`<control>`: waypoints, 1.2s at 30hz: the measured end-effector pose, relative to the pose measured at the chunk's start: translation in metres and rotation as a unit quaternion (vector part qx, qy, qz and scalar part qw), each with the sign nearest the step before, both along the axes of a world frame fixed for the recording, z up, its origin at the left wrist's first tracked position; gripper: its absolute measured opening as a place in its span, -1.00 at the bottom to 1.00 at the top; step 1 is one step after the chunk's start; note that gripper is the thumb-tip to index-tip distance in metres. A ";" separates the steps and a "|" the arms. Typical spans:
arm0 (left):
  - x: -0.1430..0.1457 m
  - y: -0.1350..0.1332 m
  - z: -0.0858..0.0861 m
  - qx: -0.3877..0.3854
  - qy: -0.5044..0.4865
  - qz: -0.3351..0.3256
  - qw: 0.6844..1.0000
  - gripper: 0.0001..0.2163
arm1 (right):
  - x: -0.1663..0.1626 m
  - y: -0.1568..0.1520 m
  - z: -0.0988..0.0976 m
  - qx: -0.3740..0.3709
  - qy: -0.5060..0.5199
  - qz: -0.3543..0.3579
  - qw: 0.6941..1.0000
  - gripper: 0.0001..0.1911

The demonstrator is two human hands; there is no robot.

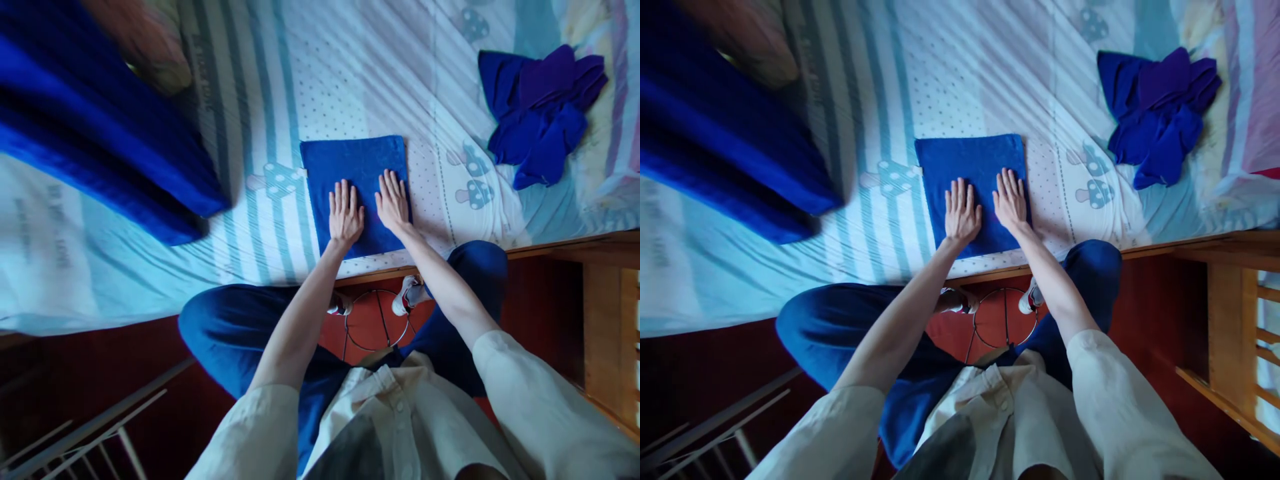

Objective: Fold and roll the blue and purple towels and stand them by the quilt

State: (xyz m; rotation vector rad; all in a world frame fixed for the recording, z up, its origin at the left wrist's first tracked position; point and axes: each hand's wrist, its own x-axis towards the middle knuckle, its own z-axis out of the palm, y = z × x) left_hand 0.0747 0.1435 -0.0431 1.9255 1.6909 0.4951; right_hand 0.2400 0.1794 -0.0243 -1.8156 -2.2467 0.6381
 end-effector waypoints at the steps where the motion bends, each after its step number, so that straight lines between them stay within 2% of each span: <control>1: 0.006 -0.009 0.001 -0.006 0.001 -0.009 1.000 -0.36 | -0.008 -0.013 0.000 -0.003 0.005 0.008 1.000 -0.34; 4: 0.016 -0.042 0.005 -0.025 0.007 -0.015 1.000 -0.38 | -0.019 -0.059 0.001 -0.025 0.022 0.029 0.999 -0.36; 7: 0.003 -0.076 0.012 -0.039 0.022 0.020 0.999 -0.38 | -0.003 -0.095 0.004 -0.039 0.033 0.020 0.998 -0.39; 12: -0.035 -0.118 0.027 -0.077 0.043 0.084 0.993 -0.37 | 0.043 -0.123 0.020 -0.037 0.044 -0.025 0.998 -0.40; 15: -0.047 -0.134 0.034 -0.098 0.064 0.102 0.988 -0.38 | 0.061 -0.133 0.026 -0.026 0.059 -0.041 0.997 -0.41; 18: -0.051 -0.141 0.038 -0.116 0.074 0.136 0.981 -0.40 | 0.069 -0.139 0.026 -0.029 0.084 -0.070 0.994 -0.38; 21: -0.052 -0.142 0.039 -0.136 0.056 0.168 0.975 -0.42 | 0.073 -0.141 0.023 -0.039 0.114 -0.139 0.983 -0.37; 25: -0.052 -0.139 0.039 -0.128 0.009 0.229 0.965 -0.53 | 0.077 -0.138 0.020 -0.060 0.160 -0.273 0.947 -0.46; 27: -0.053 -0.138 0.038 -0.126 -0.011 0.270 0.955 -0.59 | 0.079 -0.138 0.018 -0.082 0.177 -0.312 0.930 -0.53; 32: -0.056 -0.138 0.036 -0.123 -0.032 0.306 0.943 -0.66 | 0.085 -0.143 0.013 -0.097 0.208 -0.332 0.915 -0.64; 36: -0.055 -0.138 0.031 -0.116 -0.050 0.320 0.939 -0.64 | 0.085 -0.144 0.008 -0.099 0.240 -0.339 0.904 -0.64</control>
